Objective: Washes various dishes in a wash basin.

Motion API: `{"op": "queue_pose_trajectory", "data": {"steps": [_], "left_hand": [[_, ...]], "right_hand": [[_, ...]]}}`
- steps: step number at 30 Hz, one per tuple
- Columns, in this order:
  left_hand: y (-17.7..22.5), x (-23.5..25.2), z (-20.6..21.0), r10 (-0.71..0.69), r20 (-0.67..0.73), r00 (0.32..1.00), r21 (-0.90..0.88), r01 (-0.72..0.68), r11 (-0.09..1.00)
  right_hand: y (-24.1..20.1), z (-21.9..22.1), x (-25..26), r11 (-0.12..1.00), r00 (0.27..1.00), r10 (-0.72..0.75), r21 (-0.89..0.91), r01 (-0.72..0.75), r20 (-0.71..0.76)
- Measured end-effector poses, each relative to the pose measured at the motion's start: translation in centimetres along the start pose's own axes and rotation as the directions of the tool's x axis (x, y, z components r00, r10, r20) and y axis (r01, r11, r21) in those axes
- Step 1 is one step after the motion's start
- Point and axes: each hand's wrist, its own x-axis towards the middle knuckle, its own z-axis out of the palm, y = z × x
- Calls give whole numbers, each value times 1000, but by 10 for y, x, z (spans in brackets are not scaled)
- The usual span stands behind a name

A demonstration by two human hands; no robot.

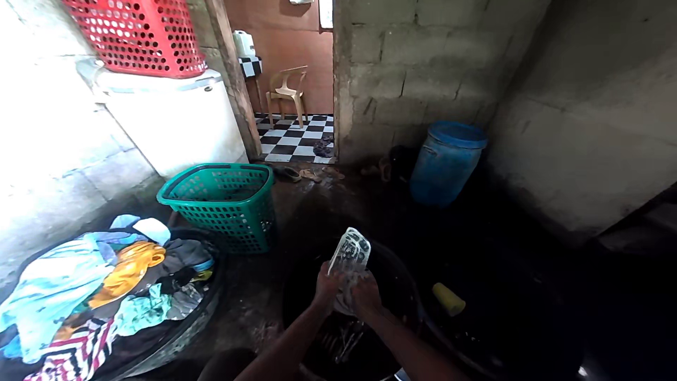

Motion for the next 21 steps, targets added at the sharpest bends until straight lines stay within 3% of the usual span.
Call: {"op": "queue_pose_trajectory", "data": {"steps": [2, 4, 7, 9, 14, 18, 21], "left_hand": [[-10, -5, 9, 121, -39, 992, -19, -122, 992], [-6, -4, 9, 124, -69, 990, 58, -120, 991], [2, 9, -6, 59, -57, 997, 212, -46, 976], [11, 12, -15, 14, -1, 1000, 257, -14, 966], [31, 13, -31, -172, 133, 976, 236, 137, 962], [16, 6, -15, -116, 38, 993, -27, 117, 993], [-5, -5, 4, 45, 18, 999, -60, -44, 997]], "right_hand": [[-11, -4, -2, 988, 996, 72, 138, -63, -59], [-9, -3, -3, 992, 999, 42, 121, -37, -33], [6, 0, -5, 994, 996, -94, -53, 94, 7], [19, 0, 0, 987, 994, -32, -153, 48, 106], [54, 14, 17, 957, 998, 61, -286, -58, 3], [25, -1, 10, 985, 990, 124, -132, -114, 62], [-6, -11, 0, 980, 991, 135, 147, -136, 14]]}}
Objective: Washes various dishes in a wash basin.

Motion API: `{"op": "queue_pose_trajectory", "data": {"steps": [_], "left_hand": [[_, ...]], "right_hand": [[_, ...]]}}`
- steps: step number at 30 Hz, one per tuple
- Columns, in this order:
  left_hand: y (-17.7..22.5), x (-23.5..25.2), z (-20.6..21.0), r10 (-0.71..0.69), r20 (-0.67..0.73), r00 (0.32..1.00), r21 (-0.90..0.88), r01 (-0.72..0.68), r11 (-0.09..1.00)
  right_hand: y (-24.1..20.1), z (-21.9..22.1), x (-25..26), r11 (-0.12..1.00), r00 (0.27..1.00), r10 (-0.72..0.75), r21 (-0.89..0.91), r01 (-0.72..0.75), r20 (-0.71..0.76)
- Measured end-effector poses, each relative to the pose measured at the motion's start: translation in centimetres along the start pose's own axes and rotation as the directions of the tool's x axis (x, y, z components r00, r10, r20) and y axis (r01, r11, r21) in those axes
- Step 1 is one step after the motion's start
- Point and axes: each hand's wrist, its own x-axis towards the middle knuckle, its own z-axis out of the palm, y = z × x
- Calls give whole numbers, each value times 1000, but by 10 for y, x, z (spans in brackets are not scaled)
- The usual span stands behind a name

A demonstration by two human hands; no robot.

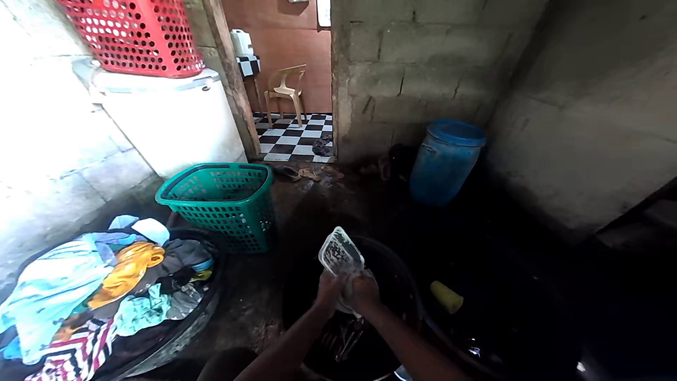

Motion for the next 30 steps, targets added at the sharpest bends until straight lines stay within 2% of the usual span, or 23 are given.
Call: {"op": "queue_pose_trajectory", "data": {"steps": [2, 4, 6, 8, 11, 14, 16, 17, 18, 20, 23, 25, 28, 30], "left_hand": [[-5, -1, 5, 8, -40, 999, 56, -5, 998], [-4, 3, -1, -38, -78, 996, 135, 48, 990], [-5, 9, -10, -56, -72, 996, 210, 70, 975], [-5, 10, -14, -60, -23, 998, 276, 64, 959], [-3, 7, -11, -175, 85, 981, 335, 137, 932], [-7, 3, -7, -306, 225, 925, 363, 212, 907], [-9, -3, -4, -351, 327, 877, 375, 220, 900], [-10, -3, -3, -353, 367, 861, 370, 213, 904], [-8, -3, -5, -340, 400, 851, 356, 197, 913], [1, 2, -13, -304, 412, 859, 323, 175, 930], [17, 8, -29, -238, 379, 894, 196, 174, 965], [23, 11, -33, -238, 323, 916, 123, 209, 970], [20, 10, -29, -260, 340, 904, 116, 234, 965], [20, 5, -24, -268, 406, 874, 160, 221, 962]], "right_hand": [[-10, 0, -5, 999, 999, -27, 41, 26, 28], [-3, 0, -4, 995, 988, -97, -20, 100, 119], [9, -2, 0, 983, 965, -138, -91, 161, 225], [19, -4, 5, 980, 960, -103, -139, 143, 262], [30, -8, 11, 986, 973, 64, -163, -27, 224], [18, -9, 10, 975, 979, 191, -126, -181, 76], [8, -11, 7, 975, 978, 206, -80, -207, -22], [6, -13, 4, 980, 981, 193, -52, -194, -26], [6, -14, 1, 988, 989, 149, -29, -149, -4], [16, -6, 2, 999, 999, -30, 27, 29, 38], [33, 10, 11, 945, 950, -307, 135, 297, 62], [36, 10, 12, 921, 921, -379, 131, 367, 84], [39, 3, 11, 956, 958, -288, 58, 288, -3], [33, -7, 9, 996, 993, -94, -1, 94, -77]]}}
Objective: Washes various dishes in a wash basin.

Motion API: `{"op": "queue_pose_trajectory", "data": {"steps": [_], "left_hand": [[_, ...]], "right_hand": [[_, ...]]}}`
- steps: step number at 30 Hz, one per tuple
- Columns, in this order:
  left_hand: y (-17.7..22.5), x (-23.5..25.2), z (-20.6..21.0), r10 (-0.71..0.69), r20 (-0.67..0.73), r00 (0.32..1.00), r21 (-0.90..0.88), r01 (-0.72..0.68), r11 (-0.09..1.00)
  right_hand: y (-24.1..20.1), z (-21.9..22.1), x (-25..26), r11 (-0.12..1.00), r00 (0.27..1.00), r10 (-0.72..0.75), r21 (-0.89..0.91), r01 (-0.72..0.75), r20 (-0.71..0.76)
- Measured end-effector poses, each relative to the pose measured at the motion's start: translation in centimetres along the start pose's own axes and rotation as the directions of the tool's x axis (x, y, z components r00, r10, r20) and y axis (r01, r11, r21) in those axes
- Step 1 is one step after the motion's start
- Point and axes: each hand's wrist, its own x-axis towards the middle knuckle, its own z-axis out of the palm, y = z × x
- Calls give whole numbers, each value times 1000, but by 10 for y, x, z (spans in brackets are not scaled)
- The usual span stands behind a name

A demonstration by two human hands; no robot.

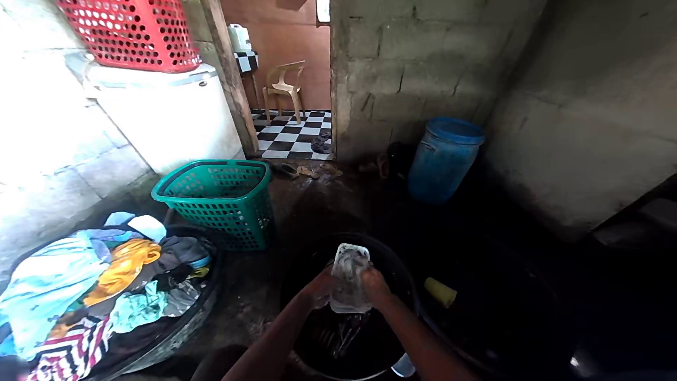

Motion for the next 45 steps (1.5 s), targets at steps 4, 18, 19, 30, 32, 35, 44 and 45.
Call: {"op": "queue_pose_trajectory", "data": {"steps": [4, 18, 19, 30, 32, 35, 44, 45], "left_hand": [[-9, 3, 8, 49, 112, 992, -52, -44, 998], [-16, 16, 4, 203, -116, 972, 220, -174, 960], [-19, 16, 4, 173, -74, 982, 228, -152, 962], [-18, 7, -2, 47, 99, 994, 35, -51, 998], [-20, 8, -2, 84, 118, 990, 21, -87, 996], [-24, 13, 2, 121, 99, 988, -26, -119, 993], [-16, 19, -16, -10, -175, 985, -326, -48, 944], [-17, 19, -13, -39, -162, 986, -357, -22, 934]], "right_hand": [[-13, -2, 6, 978, 978, 199, 81, -194, -63], [-25, 1, -7, 958, 960, 165, -266, -102, 225], [-25, 1, -4, 949, 966, 204, -274, -155, 160], [1, 13, 4, 993, 993, -117, -6, 117, 21], [5, 7, 8, 999, 998, -52, -12, 53, 34], [8, 13, 16, 993, 998, 5, 115, 3, -67], [-10, 55, -2, 935, 934, -354, 3, 354, 43], [-14, 56, -5, 943, 945, -325, -52, 327, 45]]}}
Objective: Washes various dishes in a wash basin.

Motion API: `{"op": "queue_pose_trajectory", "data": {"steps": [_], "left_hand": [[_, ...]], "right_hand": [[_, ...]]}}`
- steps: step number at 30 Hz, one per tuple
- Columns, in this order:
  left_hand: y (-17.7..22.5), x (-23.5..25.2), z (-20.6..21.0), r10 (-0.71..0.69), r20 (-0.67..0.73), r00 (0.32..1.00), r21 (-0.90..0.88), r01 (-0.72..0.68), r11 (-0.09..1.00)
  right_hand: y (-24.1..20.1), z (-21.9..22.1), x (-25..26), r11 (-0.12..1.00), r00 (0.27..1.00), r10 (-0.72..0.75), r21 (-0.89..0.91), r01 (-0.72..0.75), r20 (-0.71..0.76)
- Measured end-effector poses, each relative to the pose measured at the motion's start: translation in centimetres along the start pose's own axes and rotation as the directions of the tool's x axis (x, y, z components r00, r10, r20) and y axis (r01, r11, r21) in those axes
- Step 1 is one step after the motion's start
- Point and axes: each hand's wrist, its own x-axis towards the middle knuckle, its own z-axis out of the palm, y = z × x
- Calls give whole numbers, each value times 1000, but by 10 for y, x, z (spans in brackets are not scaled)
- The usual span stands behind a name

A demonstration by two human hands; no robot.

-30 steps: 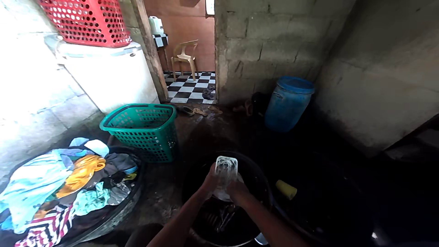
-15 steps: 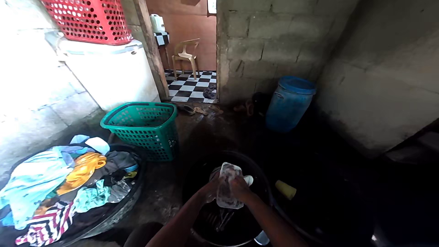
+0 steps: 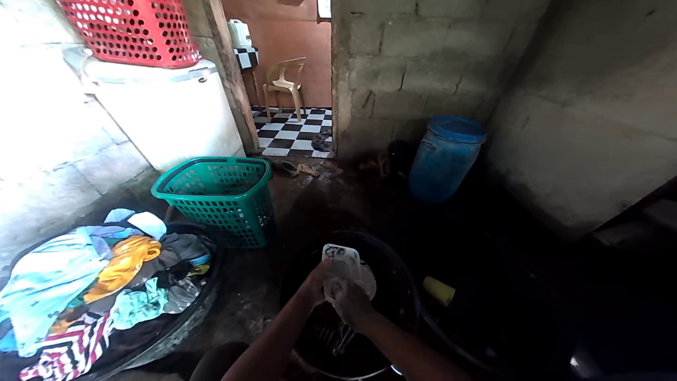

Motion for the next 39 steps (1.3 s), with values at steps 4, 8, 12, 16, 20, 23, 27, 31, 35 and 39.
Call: {"op": "queue_pose_trajectory", "data": {"steps": [4, 8, 12, 16, 20, 23, 27, 31, 35, 39], "left_hand": [[3, -2, 6, -121, -73, 990, 83, 127, 988], [0, -6, 6, -88, -71, 994, 199, 101, 975], [-3, -5, 1, 18, 83, 996, 47, -22, 999], [8, -8, -6, 169, 185, 968, -147, -143, 979], [25, -17, 1, 260, 134, 956, -225, -227, 948], [26, -14, 1, 263, 33, 964, -211, -250, 945], [14, -7, 10, 209, -69, 975, -113, -216, 970], [-4, -11, 29, 239, 72, 968, -189, -222, 957], [2, -16, 38, 207, 34, 978, -203, -196, 959], [10, -26, 34, 199, 56, 978, -201, -184, 962]], "right_hand": [[-4, -21, 3, 978, 987, 150, 138, -157, 62], [6, -53, -2, 674, 906, 343, 737, -51, -250], [25, -74, 0, 74, 809, 578, 994, 84, -112], [63, -72, 1, 172, 809, 581, 985, -16, -88], [97, -60, -1, 338, 689, 709, 930, -143, -151], [102, -67, 3, 125, 561, 801, 975, 181, -207], [60, -99, 10, -300, 671, 696, 746, 594, -255], [2, -75, 19, 59, 560, 705, 823, 565, -435], [-21, -21, 17, 665, 624, 568, 746, 37, -538], [7, -31, 14, 586, 601, 707, 785, -201, -373]]}}
